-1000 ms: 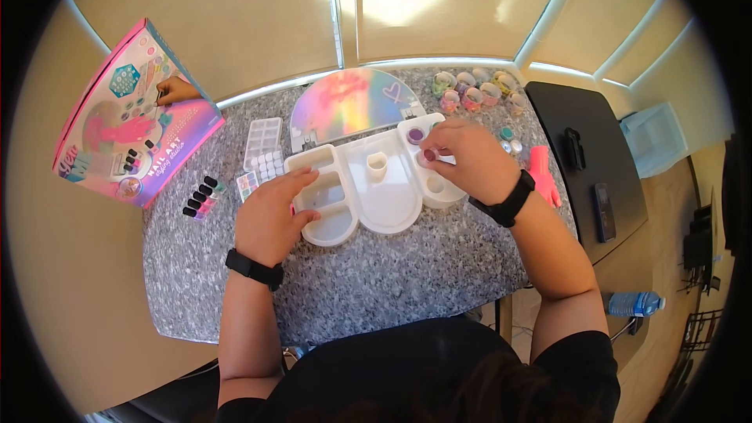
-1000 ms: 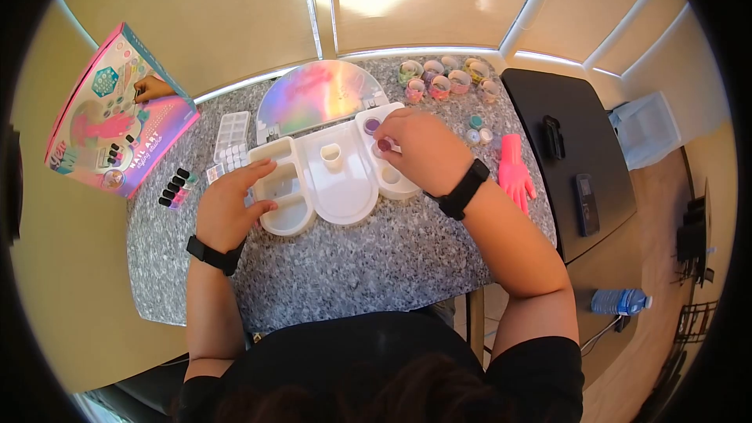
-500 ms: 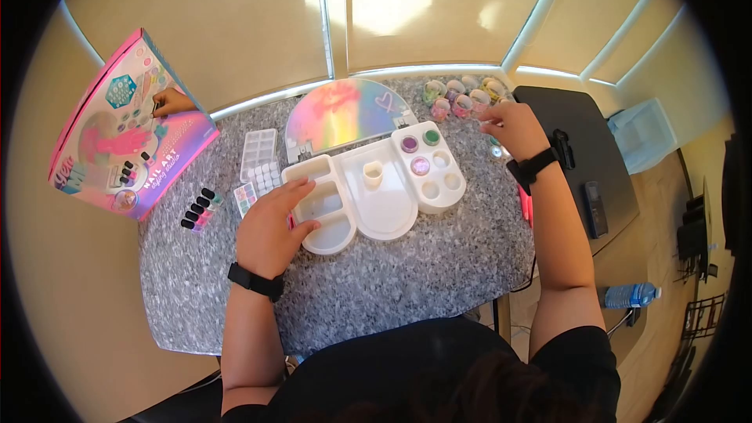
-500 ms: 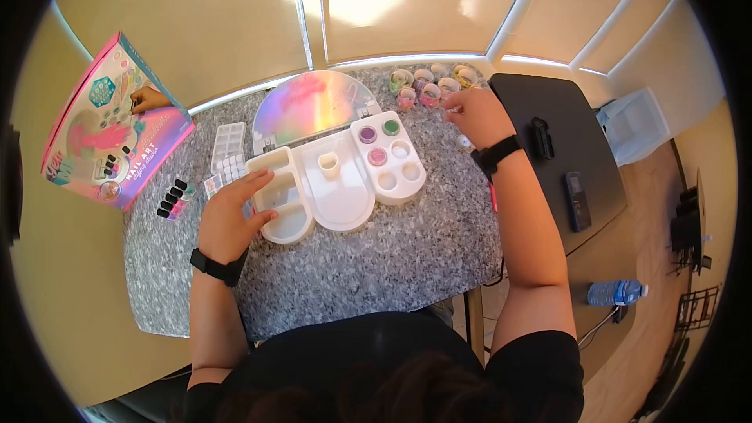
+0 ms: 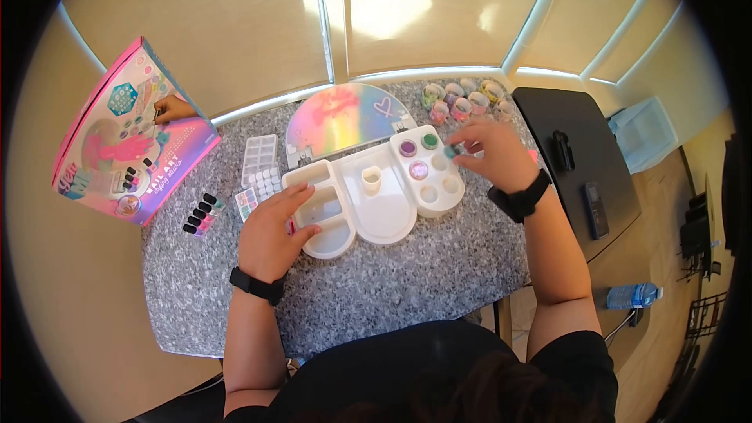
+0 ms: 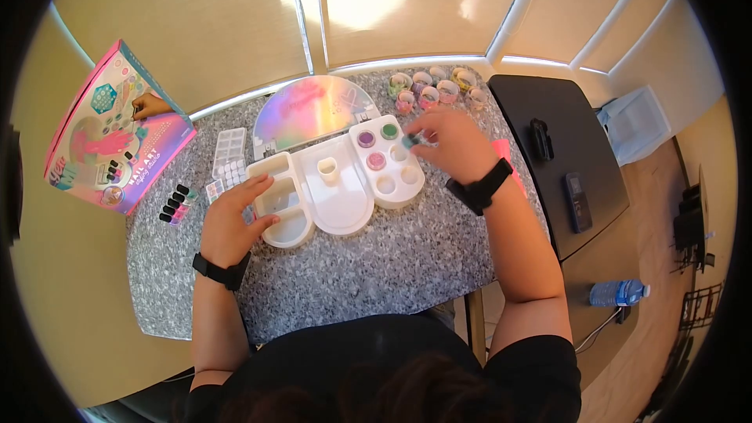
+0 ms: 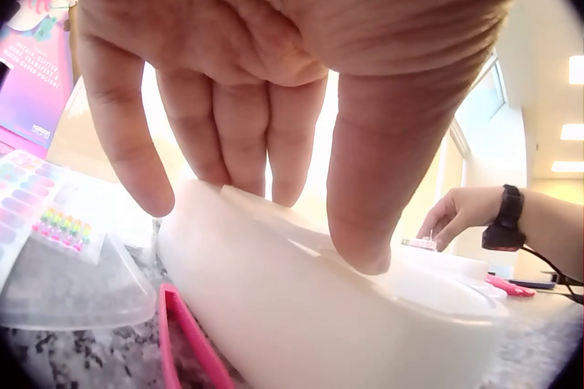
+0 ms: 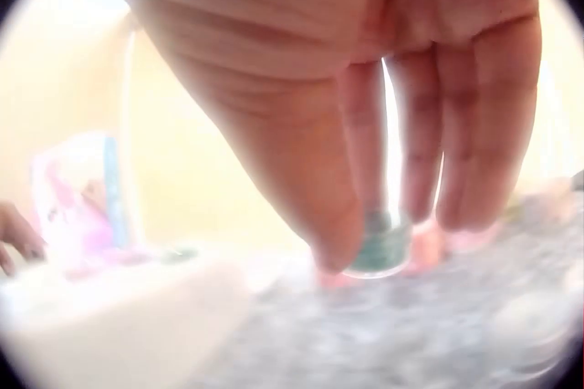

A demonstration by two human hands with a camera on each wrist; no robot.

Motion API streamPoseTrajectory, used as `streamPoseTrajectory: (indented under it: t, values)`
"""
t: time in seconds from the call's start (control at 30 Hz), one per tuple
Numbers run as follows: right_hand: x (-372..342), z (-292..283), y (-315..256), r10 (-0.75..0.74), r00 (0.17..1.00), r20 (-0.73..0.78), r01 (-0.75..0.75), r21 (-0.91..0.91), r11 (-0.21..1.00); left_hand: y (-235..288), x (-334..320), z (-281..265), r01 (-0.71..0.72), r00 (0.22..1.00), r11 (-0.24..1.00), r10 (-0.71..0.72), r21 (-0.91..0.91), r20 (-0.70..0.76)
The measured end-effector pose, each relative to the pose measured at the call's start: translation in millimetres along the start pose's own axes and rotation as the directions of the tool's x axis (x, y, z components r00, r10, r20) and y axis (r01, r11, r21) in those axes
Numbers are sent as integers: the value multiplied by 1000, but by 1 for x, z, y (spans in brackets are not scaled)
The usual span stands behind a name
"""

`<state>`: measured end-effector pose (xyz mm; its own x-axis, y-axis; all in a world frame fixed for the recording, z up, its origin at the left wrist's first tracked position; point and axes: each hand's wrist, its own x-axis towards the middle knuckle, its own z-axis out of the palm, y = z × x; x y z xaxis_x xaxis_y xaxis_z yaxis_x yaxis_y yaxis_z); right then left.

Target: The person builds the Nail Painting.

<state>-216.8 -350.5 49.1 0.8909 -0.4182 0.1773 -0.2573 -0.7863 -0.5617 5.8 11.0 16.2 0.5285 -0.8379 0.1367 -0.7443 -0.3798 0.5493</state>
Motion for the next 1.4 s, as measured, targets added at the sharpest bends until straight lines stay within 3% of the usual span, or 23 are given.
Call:
streamPoseTrajectory:
  t: [0.13,0.2,0.27,0.4,0.47,0.5,0.57,0.6,0.7,0.73,0.8,0.83,0.9,1.0,1.03,1.1,1.13,1.2,1.4]
  values:
    - [-4,14,-19,-113,993,18,114,-52,992,2,0,0,4,1000,1000,-4,-28,-4]
    - [-4,17,-17,-135,991,25,137,-96,986,3,-2,4,141,989,952,-147,-273,-5]
    - [-2,19,-13,-227,973,28,228,-204,952,5,-3,4,176,983,926,-185,-334,7]
    - [-1,13,-9,-204,978,44,209,-221,953,-6,-4,15,171,981,890,-192,-423,-7]
    - [4,-3,0,-268,963,38,268,-1,963,2,-4,12,203,976,865,-216,-459,25]
    - [3,-14,7,-256,966,34,257,-15,966,3,-3,10,245,965,842,-260,-480,35]
    - [-3,-38,25,0,1000,22,5,-242,970,1,-2,11,236,969,858,-240,-456,49]
    - [-7,-39,37,51,998,32,-38,-313,949,-1,-3,11,234,970,862,-237,-449,50]
    - [-20,-27,84,35,994,100,11,-419,908,0,-3,9,214,976,889,-214,-404,46]
    - [-19,-28,86,29,994,103,17,-419,908,0,-4,8,197,980,908,-195,-369,42]
    - [-17,-24,88,222,971,88,-162,-439,884,1,-4,9,178,983,919,-180,-352,26]
    - [-18,-20,82,215,972,96,-153,-435,888,2,-5,10,155,987,930,-158,-334,17]
    - [-24,-16,53,216,976,-42,-218,-310,925,-1,-6,13,139,990,942,-144,-307,5]
    - [-30,-9,-5,96,995,40,-97,24,995,-2,-5,13,113,993,952,-119,-284,-5]
    - [-33,0,-16,97,994,42,-98,30,995,-2,-5,13,107,994,952,-113,-287,-4]
    - [-37,15,-32,-254,967,-24,249,-122,961,-1,-4,12,111,993,951,-114,-288,6]
    - [-35,20,-38,-252,967,-26,248,-119,962,-1,-4,11,110,994,949,-112,-295,10]
    - [-32,26,-47,-246,963,112,266,-232,935,-1,-3,10,114,993,949,-114,-292,16]
    - [-33,29,-51,-179,977,116,204,-251,946,-1,-3,10,128,992,941,-128,-314,20]
